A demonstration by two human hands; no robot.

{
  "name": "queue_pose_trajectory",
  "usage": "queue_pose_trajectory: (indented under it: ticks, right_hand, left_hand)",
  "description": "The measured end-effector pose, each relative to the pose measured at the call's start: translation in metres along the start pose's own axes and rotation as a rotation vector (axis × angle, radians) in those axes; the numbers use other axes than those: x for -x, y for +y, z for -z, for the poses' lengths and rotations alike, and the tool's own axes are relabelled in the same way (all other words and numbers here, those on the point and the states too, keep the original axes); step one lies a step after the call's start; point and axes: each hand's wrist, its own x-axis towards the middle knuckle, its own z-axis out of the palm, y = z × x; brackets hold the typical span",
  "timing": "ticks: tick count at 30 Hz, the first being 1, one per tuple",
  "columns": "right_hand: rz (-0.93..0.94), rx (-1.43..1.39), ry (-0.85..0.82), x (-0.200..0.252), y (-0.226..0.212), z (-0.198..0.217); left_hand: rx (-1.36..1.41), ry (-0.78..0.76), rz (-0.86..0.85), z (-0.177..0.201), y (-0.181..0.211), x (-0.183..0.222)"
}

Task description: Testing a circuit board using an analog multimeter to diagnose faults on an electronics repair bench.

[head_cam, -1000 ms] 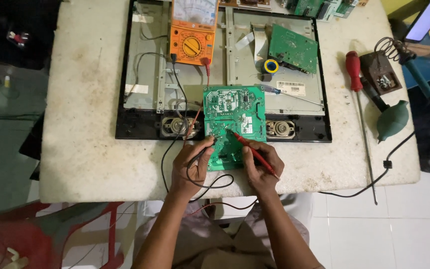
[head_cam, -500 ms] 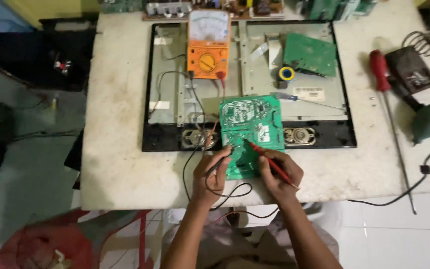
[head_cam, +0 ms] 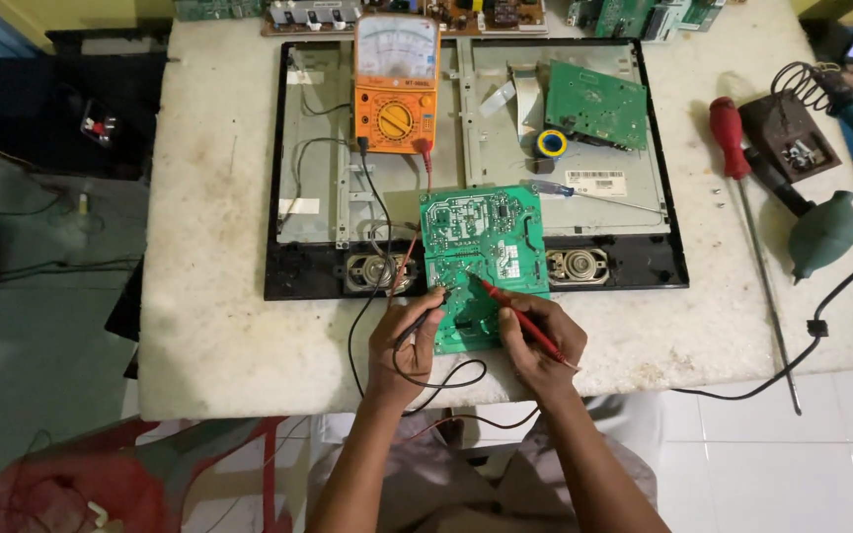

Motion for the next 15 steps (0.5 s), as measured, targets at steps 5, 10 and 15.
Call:
queue_pose_trajectory:
  ticks: [5,10,15]
  right_hand:
    - [0.002,0.016,0.007,0.002,0.004,0.001]
    - [-0.014,0.002,0.026,-0.001,-0.001,-0.002]
    - [-0.027,-0.015,0.031,0.001,0.001,0.002]
  left_hand:
    - [-0.016,-0.003,0.004,0.0,0.001,0.001]
    - [-0.032,-0.005,-0.011,0.0,0.004,-0.002]
    - [-0.026,0.009,-0.021,-0.001,0.005,-0.002]
